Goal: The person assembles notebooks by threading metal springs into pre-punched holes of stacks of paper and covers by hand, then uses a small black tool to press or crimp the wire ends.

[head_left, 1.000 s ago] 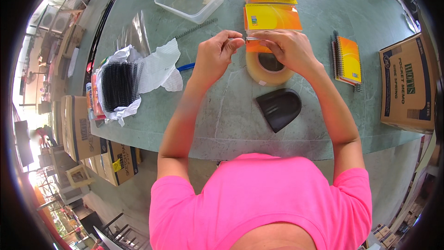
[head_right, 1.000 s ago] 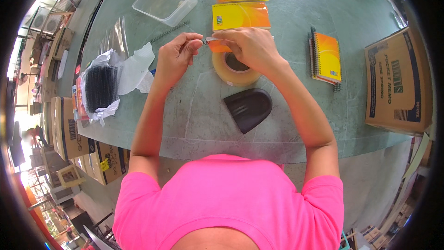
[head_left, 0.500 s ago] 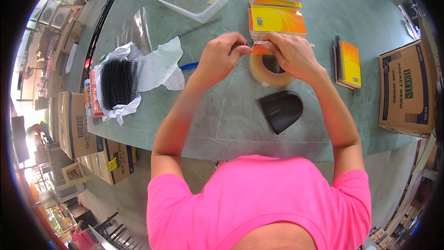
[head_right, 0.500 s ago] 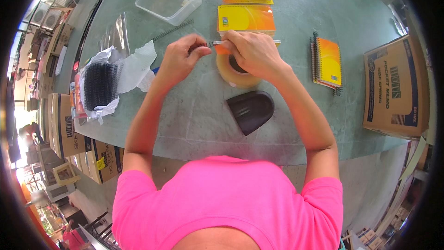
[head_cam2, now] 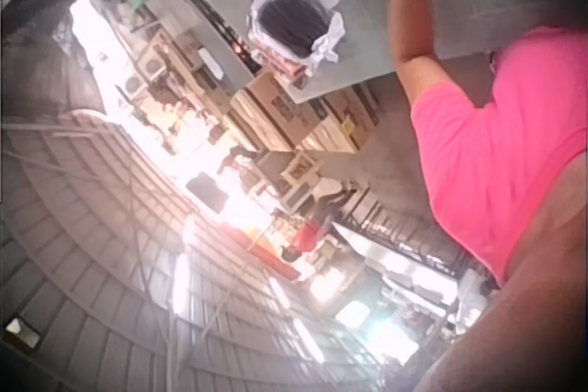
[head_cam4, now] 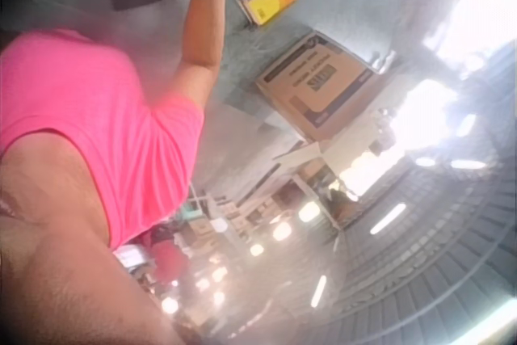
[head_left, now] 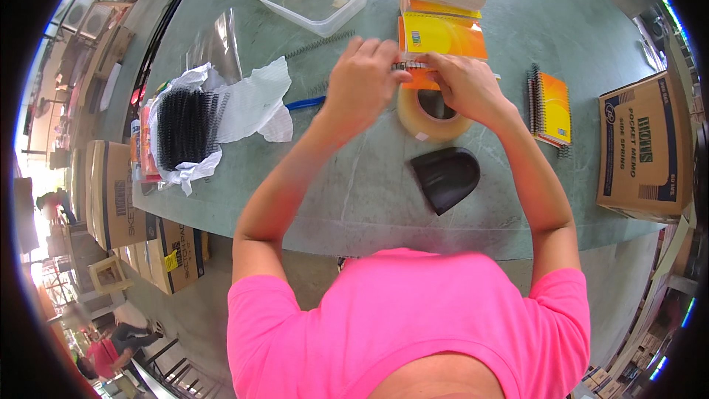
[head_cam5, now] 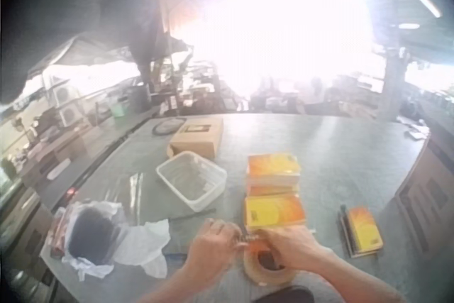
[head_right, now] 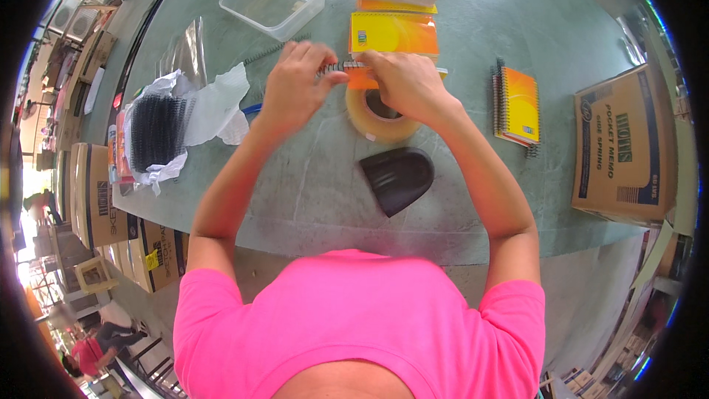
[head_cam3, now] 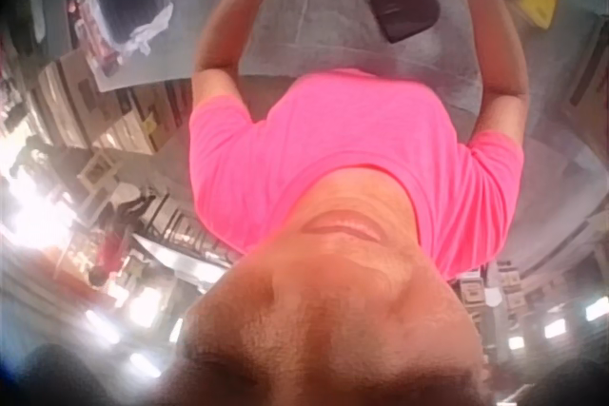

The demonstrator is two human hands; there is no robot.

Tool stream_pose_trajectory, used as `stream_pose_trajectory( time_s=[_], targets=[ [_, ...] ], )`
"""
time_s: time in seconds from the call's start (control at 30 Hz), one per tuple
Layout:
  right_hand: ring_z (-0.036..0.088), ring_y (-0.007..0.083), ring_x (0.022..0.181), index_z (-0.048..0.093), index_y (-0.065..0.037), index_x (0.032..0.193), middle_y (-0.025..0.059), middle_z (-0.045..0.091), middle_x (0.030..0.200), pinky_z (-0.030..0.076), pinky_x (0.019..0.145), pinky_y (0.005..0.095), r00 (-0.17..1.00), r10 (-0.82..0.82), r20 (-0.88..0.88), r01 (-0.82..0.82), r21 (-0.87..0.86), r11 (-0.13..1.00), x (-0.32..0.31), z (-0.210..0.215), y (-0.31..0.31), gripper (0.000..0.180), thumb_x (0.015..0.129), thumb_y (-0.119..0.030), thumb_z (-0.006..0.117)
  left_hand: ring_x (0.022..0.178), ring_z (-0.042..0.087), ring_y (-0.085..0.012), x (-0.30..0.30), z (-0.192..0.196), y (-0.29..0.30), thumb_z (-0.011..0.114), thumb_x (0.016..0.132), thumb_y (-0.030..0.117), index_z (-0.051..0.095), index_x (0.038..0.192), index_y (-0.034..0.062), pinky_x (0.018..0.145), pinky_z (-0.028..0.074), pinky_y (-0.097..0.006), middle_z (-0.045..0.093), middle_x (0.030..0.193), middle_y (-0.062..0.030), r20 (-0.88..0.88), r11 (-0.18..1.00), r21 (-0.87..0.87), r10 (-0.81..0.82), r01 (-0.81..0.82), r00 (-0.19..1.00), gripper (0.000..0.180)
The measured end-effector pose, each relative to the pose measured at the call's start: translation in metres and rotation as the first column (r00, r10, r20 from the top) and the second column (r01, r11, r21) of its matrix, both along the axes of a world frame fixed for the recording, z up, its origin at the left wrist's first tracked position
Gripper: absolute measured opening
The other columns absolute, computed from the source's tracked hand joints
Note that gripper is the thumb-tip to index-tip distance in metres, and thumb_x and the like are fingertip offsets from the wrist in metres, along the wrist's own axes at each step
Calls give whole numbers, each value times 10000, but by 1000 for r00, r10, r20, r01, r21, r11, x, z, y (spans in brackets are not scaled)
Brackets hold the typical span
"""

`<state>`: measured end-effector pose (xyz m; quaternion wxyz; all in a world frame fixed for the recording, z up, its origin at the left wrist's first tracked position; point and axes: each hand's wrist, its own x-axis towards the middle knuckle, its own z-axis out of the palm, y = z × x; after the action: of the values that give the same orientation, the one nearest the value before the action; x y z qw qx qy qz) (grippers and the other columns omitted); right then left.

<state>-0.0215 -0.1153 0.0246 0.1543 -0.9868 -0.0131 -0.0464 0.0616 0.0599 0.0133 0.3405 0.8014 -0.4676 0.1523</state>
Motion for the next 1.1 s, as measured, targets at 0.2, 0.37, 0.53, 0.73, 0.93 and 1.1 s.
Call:
stream_pose_trajectory(
  time_s=[0.2, 0.37, 0.53, 0.73, 0.93, 1.1],
  targets=[
    [625, 325, 808, 621, -71, 1054, 160, 651, 894, 488, 702, 382, 1000, -11, 27, 6, 154, 988, -6, 12, -23, 274, 792, -153, 625, 851, 523, -278, -114, -57, -23, 702, 677, 343, 603, 958, 77, 728, 459, -389, 551, 834, -109, 0, 918, 259, -310, 299, 951, 400],
    [611, 109, 765, 668, -14, 973, 35, 675, 861, 490, 676, 257, 992, -129, 7, 65, 840, 539, -26, -21, -61, 202, 793, -102, 691, 850, 548, -291, -124, -63, -22, 696, 725, 252, 572, 1157, 105, 722, 480, -378, 573, 861, -123, -272, 919, 286, -195, 272, 942, 473],
    [565, 65, 747, 670, -2, 995, -4, 655, 859, 489, 662, 227, 974, -220, 50, 36, 929, 367, -27, -40, -49, 205, 814, -98, 680, 845, 591, -269, -59, 10, 9, 671, 757, 65, 606, 1108, 90, 748, 481, -345, 600, 915, -105, -137, 998, 51, -41, 48, 990, 358],
    [556, 75, 757, 684, -37, 982, -5, 651, 878, 484, 658, 216, 977, -205, 51, 19, 946, 323, -21, -44, -46, 172, 821, -95, 670, 858, 593, -238, -29, 40, 11, 661, 746, -1, 638, 1051, 105, 742, 480, -321, 595, 916, -93, 166, 989, -137, 69, -46, 984, 324],
    [566, 81, 778, 691, -42, 947, 0, 653, 899, 484, 684, 213, 959, -273, 76, 38, 920, 389, -33, -45, -35, 135, 825, -92, 665, 725, 586, -203, -36, 3, 11, 695, 734, 48, 646, 1015, 108, 694, 478, -311, 597, 856, -61, 19, 995, 97, -10, 8, 1000, 292],
    [573, 71, 792, 686, -30, 947, 4, 665, 882, 483, 719, 214, 967, -233, 99, -7, 931, 366, -35, -52, -42, 138, 823, -87, 665, 774, 593, -218, -24, 40, -1, 710, 719, 75, 658, 1004, 122, 686, 488, -328, 595, 878, -64, 163, 978, -203, 88, -54, 983, 293]
  ],
)
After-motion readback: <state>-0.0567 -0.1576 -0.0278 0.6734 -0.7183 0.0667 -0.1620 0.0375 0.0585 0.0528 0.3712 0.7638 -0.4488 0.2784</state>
